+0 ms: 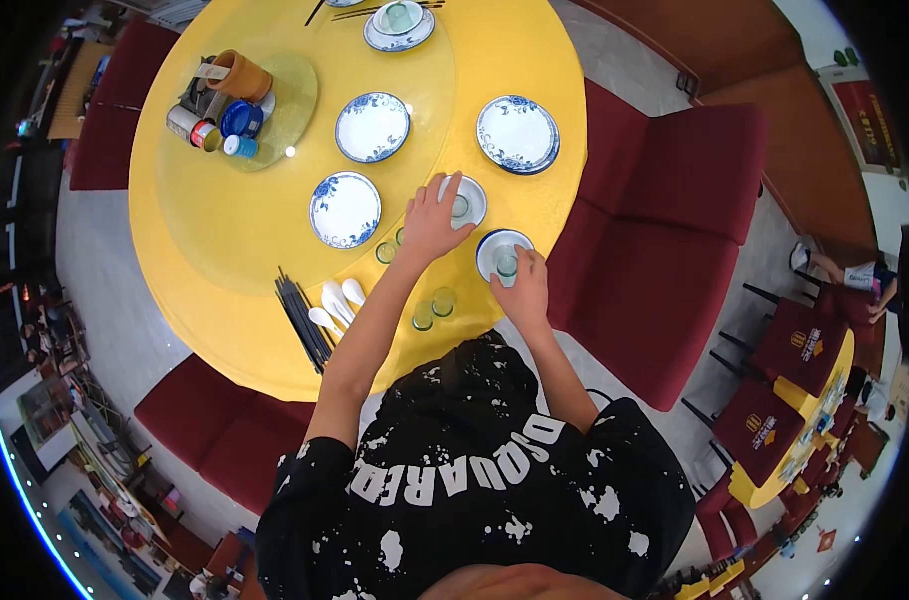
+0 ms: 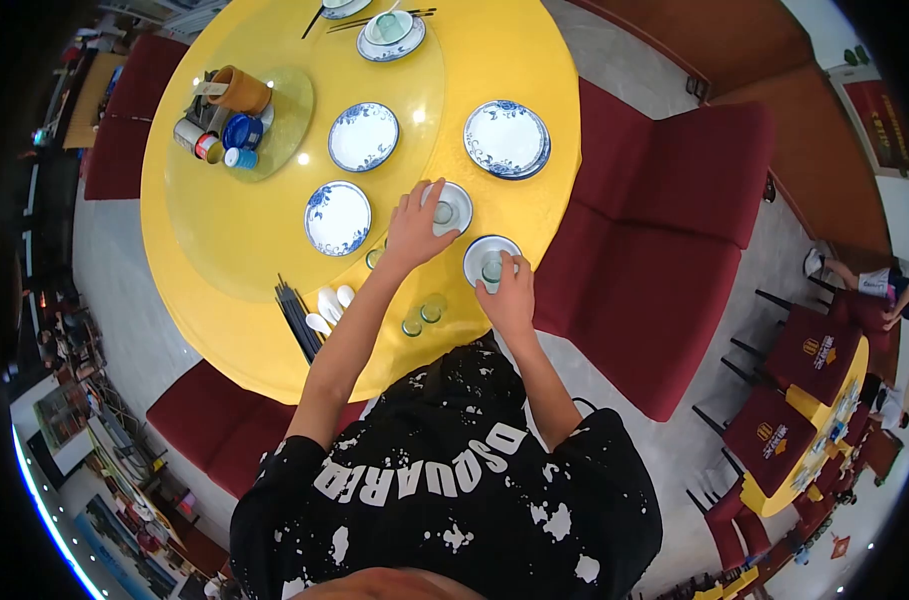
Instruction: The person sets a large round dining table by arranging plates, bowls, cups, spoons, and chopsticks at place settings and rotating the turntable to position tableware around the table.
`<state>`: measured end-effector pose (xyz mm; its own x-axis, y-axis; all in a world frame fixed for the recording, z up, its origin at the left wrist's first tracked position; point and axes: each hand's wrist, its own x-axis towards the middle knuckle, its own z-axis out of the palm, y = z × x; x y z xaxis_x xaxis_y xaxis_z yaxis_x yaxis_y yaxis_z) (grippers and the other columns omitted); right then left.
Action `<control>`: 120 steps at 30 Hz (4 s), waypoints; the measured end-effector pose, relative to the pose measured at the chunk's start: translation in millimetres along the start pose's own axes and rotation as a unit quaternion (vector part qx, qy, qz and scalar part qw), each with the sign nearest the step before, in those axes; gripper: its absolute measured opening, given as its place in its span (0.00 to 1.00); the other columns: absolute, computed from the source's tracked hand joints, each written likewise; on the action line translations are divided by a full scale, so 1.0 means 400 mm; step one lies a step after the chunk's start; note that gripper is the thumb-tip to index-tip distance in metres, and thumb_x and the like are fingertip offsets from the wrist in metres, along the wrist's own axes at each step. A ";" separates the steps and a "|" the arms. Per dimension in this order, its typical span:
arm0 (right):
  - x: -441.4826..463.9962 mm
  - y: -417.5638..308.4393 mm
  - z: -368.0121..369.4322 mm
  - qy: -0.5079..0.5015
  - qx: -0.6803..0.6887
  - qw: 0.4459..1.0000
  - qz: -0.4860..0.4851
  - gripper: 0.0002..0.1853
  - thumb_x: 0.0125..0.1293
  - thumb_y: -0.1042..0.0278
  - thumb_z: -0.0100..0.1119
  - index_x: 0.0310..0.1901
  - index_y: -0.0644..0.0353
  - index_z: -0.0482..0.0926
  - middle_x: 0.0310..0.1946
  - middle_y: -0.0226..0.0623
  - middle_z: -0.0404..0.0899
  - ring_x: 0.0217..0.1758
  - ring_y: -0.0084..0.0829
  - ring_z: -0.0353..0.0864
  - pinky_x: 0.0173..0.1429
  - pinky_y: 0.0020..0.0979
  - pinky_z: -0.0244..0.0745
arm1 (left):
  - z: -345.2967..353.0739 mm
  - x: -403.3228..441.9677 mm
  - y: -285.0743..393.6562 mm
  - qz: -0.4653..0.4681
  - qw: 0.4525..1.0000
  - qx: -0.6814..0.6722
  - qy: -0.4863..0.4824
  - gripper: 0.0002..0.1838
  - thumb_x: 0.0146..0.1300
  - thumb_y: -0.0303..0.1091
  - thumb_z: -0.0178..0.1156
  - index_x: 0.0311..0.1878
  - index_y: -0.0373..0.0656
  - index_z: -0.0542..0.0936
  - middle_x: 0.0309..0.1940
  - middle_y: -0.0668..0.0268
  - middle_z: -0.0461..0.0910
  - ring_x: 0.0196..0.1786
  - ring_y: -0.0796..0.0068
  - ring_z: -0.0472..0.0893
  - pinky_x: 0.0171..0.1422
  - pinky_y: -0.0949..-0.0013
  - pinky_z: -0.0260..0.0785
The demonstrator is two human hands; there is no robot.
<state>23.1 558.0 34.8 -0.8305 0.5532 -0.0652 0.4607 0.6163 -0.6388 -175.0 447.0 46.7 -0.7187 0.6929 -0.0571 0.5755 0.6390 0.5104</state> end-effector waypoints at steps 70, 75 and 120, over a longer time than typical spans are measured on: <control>0.742 -0.466 0.406 -0.078 -0.057 0.954 -0.282 0.30 0.49 0.55 0.74 0.54 0.55 0.79 0.53 0.45 0.76 0.57 0.50 0.73 0.60 0.49 0.70 | -0.096 -0.171 -0.373 -0.277 0.921 -0.033 0.273 0.33 0.53 0.46 0.71 0.61 0.46 0.73 0.68 0.53 0.66 0.71 0.46 0.63 0.69 0.44 0.60; 0.747 -0.463 0.408 -0.091 -0.043 0.952 -0.289 0.27 0.50 0.58 0.73 0.53 0.56 0.79 0.44 0.44 0.81 0.51 0.48 0.78 0.55 0.45 0.74 | -0.091 -0.172 -0.366 -0.286 0.911 -0.034 0.293 0.31 0.52 0.41 0.73 0.60 0.47 0.75 0.67 0.56 0.69 0.70 0.49 0.66 0.67 0.47 0.63; 0.293 -0.416 0.442 -0.246 -0.077 0.957 -0.137 0.22 0.61 0.60 0.58 0.55 0.60 0.80 0.40 0.45 0.86 0.45 0.47 0.85 0.52 0.44 0.77 | 0.060 -0.379 -0.401 -0.372 0.878 0.007 0.300 0.40 0.63 0.54 0.63 0.69 0.34 0.65 0.72 0.43 0.59 0.76 0.43 0.55 0.78 0.43 0.46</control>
<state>-206.3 421.0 -2.2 -0.9565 0.0516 -0.2873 0.2129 0.7964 -0.5660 -149.1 247.2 -47.0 -0.9717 -0.2166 0.0945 -0.1391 0.8475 0.5122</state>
